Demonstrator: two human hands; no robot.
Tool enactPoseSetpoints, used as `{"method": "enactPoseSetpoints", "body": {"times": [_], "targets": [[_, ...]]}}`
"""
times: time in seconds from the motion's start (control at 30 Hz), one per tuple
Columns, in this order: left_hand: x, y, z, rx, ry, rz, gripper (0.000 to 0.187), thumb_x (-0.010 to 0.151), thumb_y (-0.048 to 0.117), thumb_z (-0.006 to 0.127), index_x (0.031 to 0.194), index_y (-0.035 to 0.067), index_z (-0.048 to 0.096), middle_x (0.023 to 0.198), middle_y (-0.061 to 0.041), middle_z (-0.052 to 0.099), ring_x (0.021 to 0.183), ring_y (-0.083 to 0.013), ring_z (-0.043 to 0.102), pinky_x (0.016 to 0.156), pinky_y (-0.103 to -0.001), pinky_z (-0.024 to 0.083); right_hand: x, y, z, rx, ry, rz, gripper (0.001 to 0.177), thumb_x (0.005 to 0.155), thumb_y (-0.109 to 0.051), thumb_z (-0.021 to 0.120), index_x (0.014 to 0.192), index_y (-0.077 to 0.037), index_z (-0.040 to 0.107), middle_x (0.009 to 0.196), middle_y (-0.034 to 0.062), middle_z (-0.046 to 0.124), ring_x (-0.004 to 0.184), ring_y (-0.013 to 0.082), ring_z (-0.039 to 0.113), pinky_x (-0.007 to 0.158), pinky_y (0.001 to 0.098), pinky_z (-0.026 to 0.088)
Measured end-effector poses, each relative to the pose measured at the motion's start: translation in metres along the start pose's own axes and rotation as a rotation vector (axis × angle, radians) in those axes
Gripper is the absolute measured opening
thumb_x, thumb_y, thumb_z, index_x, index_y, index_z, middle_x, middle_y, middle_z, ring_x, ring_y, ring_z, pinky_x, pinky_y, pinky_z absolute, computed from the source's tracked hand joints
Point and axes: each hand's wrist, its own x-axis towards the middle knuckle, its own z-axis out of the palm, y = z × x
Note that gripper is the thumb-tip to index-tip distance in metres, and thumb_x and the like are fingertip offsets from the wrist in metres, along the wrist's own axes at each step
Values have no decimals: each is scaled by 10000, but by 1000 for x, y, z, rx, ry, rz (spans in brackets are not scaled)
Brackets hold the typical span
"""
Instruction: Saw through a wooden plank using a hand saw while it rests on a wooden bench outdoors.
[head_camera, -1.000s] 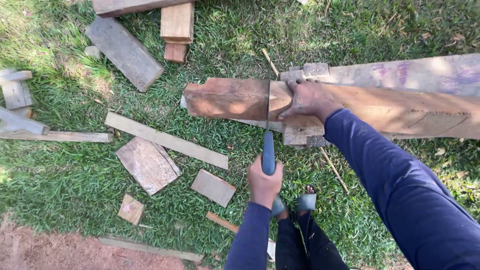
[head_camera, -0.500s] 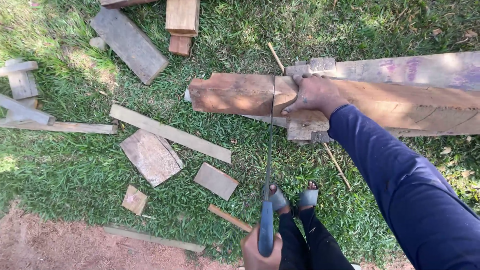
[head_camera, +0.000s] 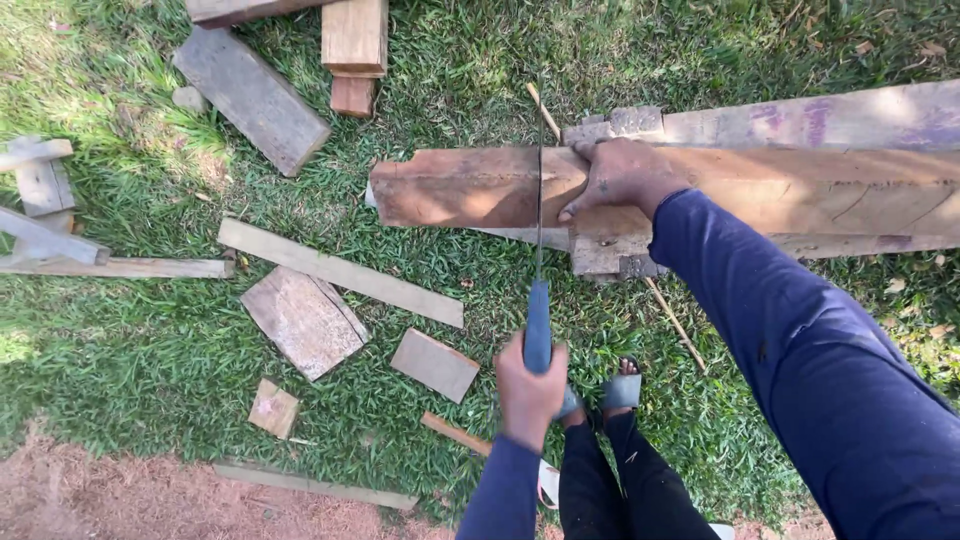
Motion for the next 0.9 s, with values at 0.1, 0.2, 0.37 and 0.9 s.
{"method": "enactPoseSetpoints", "body": {"times": [0.1,0.2,0.37,0.9], "targets": [[-96,-34,-34,-254,-79,-98,213,782,86,731,987,40,701,703,-55,747,626,-114,734,602,-303,584,-5,-7,-10,9,15,33,1162,462,-705,870,1416,-104,590,1284,224,668,1169,428,639,1011,513,503],[-108,-49,-41,-41,-94,-146,157,781,81,776,892,7,693,645,-101,702,564,-136,688,551,-318,550,2,0,-4,-82,22,-29,1145,493,-753,856,1376,-66,612,1239,252,679,1149,437,644,1008,514,503],[-17,-6,-8,-144,-63,109,166,817,90,741,952,10,684,700,-52,712,609,-117,705,590,-301,556,9,8,-2,-47,31,-60,1138,495,-748,859,1357,-43,623,1201,269,692,1092,445,664,986,508,514],[-123,-49,-42,-20,-46,-152,205,725,42,767,929,19,754,639,-61,737,569,-96,712,569,-272,575,1,1,-7,-69,3,-43,1160,507,-763,841,1398,-59,604,1250,252,688,1148,432,660,1023,505,506]]}}
